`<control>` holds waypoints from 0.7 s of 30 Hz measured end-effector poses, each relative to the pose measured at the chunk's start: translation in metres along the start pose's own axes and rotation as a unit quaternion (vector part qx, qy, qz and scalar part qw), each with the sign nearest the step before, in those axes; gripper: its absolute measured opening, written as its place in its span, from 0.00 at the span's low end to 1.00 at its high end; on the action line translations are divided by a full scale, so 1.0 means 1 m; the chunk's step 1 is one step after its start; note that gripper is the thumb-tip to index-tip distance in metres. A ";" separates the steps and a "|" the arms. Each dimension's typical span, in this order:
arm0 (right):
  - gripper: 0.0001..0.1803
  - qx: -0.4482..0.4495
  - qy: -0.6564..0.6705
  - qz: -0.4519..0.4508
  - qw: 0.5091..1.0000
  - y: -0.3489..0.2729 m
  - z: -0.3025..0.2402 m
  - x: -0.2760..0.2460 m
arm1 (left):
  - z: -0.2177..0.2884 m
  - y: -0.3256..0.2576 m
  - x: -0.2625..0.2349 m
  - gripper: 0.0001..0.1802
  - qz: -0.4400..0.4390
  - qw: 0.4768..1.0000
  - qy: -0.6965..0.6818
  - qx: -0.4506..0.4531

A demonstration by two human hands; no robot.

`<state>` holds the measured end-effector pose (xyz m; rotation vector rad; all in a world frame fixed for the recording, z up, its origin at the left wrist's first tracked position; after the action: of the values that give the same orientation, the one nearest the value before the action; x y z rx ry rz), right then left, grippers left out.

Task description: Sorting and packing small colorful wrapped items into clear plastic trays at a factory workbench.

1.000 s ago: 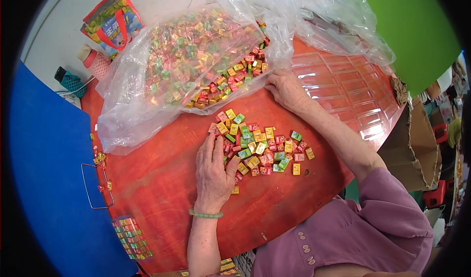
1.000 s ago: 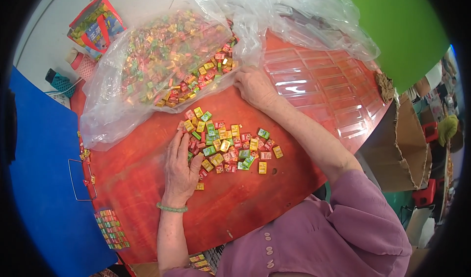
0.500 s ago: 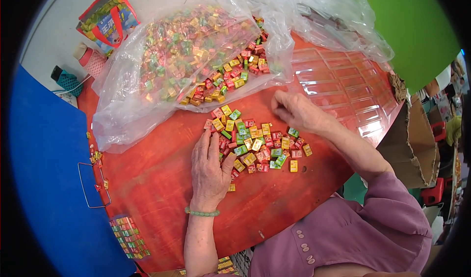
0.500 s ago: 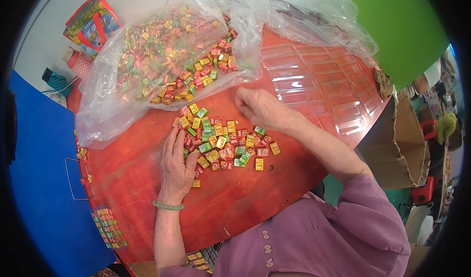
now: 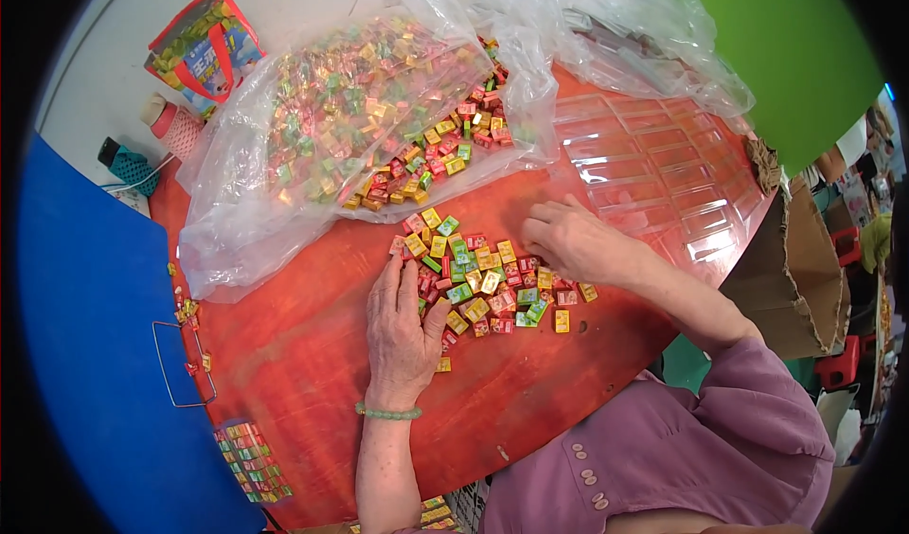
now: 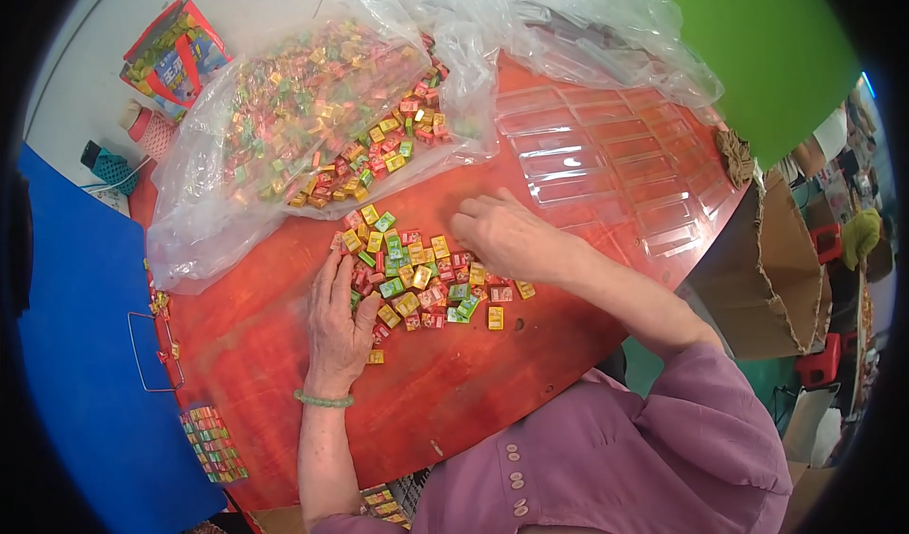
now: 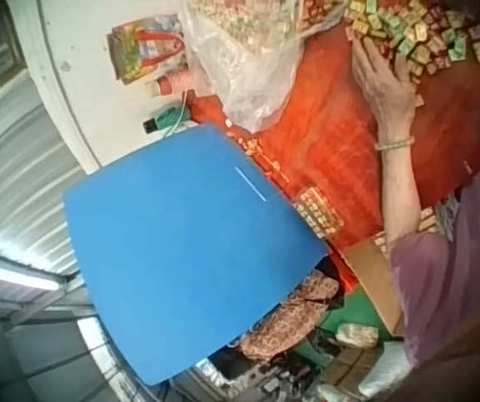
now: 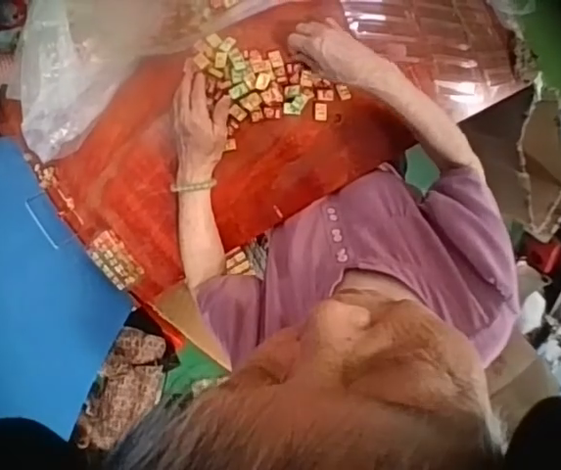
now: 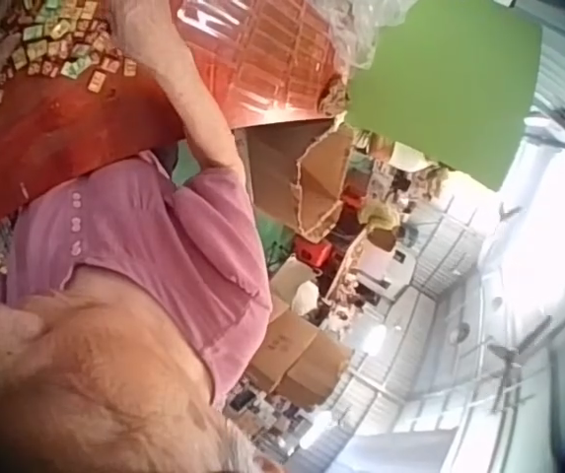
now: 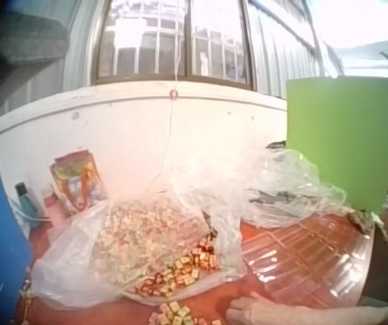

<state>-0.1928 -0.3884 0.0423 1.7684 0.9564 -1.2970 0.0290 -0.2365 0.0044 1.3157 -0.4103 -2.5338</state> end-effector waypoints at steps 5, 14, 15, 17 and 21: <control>0.07 0.082 0.015 -0.060 0.995 -0.087 0.003 -0.075 | -0.005 -0.005 0.000 0.38 0.004 1.000 -0.004 -0.008; 0.12 0.240 -0.034 -0.154 0.958 -0.195 0.027 -0.147 | 0.007 0.004 -0.005 0.36 0.006 1.000 0.007 0.009; 0.14 0.260 0.039 -0.147 0.954 -0.162 0.018 -0.150 | 0.003 0.004 -0.002 0.36 0.008 1.000 0.006 0.011; 0.15 0.156 0.103 -0.066 0.980 -0.100 0.014 -0.135 | -0.003 -0.002 -0.002 0.36 0.006 1.000 0.006 -0.005; 0.18 -0.021 0.164 0.048 0.985 0.018 0.014 -0.074 | -0.001 -0.002 -0.002 0.37 0.012 1.000 -0.011 -0.003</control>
<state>-0.1990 -0.4198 0.1130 2.0073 1.0528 -0.9339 0.0306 -0.2345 0.0047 1.2730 -0.4191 -2.5309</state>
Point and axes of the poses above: each hand's wrist, its own y-axis towards the middle knuckle, its own x-axis out of the palm, z = x × y, the point moved 3 cm from there along y, towards the middle knuckle, and after that the axes turned 5 degrees about -y, right-handed, at the moved point
